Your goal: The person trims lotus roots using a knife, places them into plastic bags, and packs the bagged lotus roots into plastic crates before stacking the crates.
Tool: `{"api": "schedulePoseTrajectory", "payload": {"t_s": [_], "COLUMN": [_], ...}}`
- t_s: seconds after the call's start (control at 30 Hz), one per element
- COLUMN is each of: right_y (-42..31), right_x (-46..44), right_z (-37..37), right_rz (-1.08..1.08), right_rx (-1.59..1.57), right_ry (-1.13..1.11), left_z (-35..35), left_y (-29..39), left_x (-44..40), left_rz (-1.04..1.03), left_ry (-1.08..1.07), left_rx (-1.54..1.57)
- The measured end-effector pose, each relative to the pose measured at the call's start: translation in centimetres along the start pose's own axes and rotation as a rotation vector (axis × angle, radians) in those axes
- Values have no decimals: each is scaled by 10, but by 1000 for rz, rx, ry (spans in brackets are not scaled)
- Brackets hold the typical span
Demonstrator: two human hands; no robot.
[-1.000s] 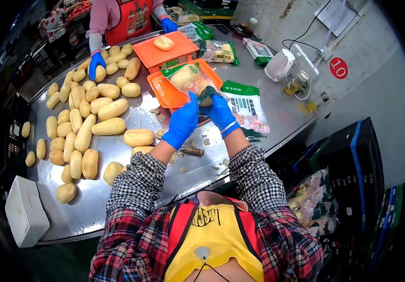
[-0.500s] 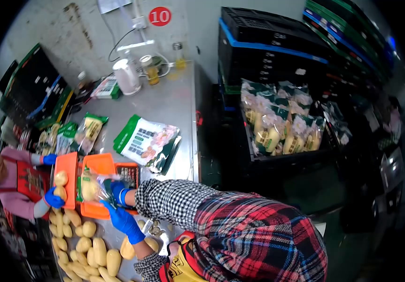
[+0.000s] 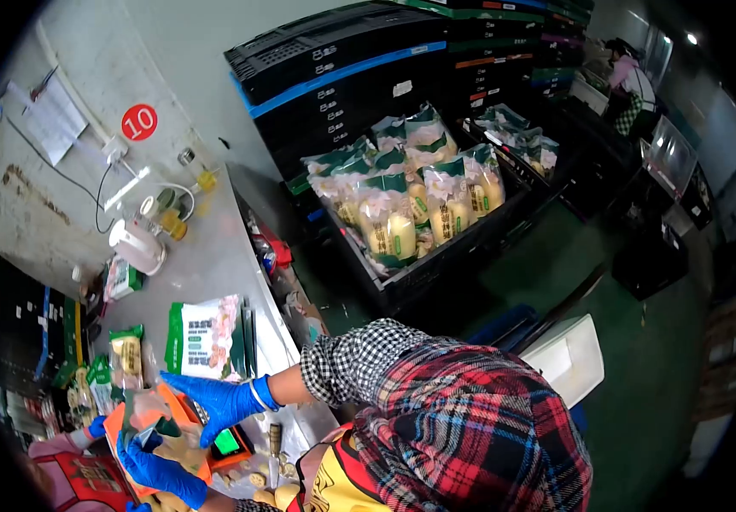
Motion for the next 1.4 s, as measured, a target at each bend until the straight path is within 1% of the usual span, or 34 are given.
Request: {"api": "schedulePoseTrajectory", "payload": {"t_s": [0.03,0.07,0.1,0.13,0.17,0.2,0.23,0.27,0.3,0.33,0.4,0.43,0.47,0.53,0.57,0.6,0.67,0.73,0.77,0.8,0.87,0.9,0.93,0.97,1.07,1.13,1.17,1.2,1.23,1.27,1.3,1.33,1.37,1.4], "right_y": [-10,-19,-39,-71,-77,-81,-92,-110,-124,-133,-149,-155,-164,-204,-201,-213,-224,-276,-285,-296,-331,-347,-365,-373,-395,-407,-414,-421,-430,-433,-445,-458,-468,-475], "right_x": [-4,-7,-9,-4,6,17,31,44,56,67,91,103,113,135,152,163,194,232,249,267,302,314,326,344,370,384,389,396,404,410,413,418,430,443], "right_z": [6,14,32,56,76,96,122,159,187,215,260,280,299,339,351,362,382,386,383,383,385,387,390,397,415,436,447,459,476,494,516,538,566,597], "right_rz": [1,0,-34,-89,-64,-43,-18,6,65,117,253,220,266,287,359,307,305,131,111,90,-195,-235,-271,-310,-283,-263,-271,-281,-243,-55,-84,-114,-64,-24], "right_rx": [-6,-12,-218,-252,-204,-152,-140,5,160,321,533,537,539,746,657,585,815,1064,1185,1330,1310,1240,1166,1162,1241,1194,1178,1162,1124,988,985,978,1114,1239], "right_ry": [-1,0,-3,-37,-7,24,124,93,164,235,428,477,546,611,649,691,799,904,975,1041,1246,1363,1464,1505,1569,1622,1657,1692,1724,1783,1833,1883,1875,1856], "left_z": [-17,-45,-65,-82,-105,-110,-137,-166,-185,-217,-272,-297,-320,-356,-368,-384,-401,-410,-407,-412,-422,-425,-429,-430,-434,-443,-448,-454,-468,-482,-510,-525,-519,-523], "left_y": [30,71,102,125,135,117,137,158,147,167,184,202,217,256,256,261,272,292,285,284,269,259,243,229,176,149,145,145,134,110,59,74,83,108], "left_x": [11,35,45,57,72,59,75,95,97,111,123,132,141,163,175,181,204,238,243,248,258,266,270,277,283,286,289,292,295,290,287,290,296,306], "left_rz": [130,20,-164,-353,201,235,251,271,189,208,61,41,73,54,65,7,88,180,243,164,97,195,161,213,446,468,509,552,570,583,631,676,616,738], "left_ry": [-51,22,-111,-245,-210,-505,-434,-369,-414,-487,-569,-703,-758,-859,-900,-992,-1183,-1249,-1380,-1533,-1584,-1579,-1586,-1591,-1653,-1684,-1642,-1655,-1708,-1750,-1844,-1929,-1843,-1745], "left_rx": [112,108,-1,-105,337,313,333,354,315,409,413,490,553,628,662,670,776,476,464,487,424,451,371,366,227,248,168,152,38,-83,77,241,138,187]}}
Point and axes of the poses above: each hand's wrist, its own x-axis away from the middle knuckle, its own z-axis out of the back of the hand, y = z × x, the point moved 2 cm from there along -x, towards the middle knuckle, and after that the axes turned 13 degrees about z, right-handed, at the moved point
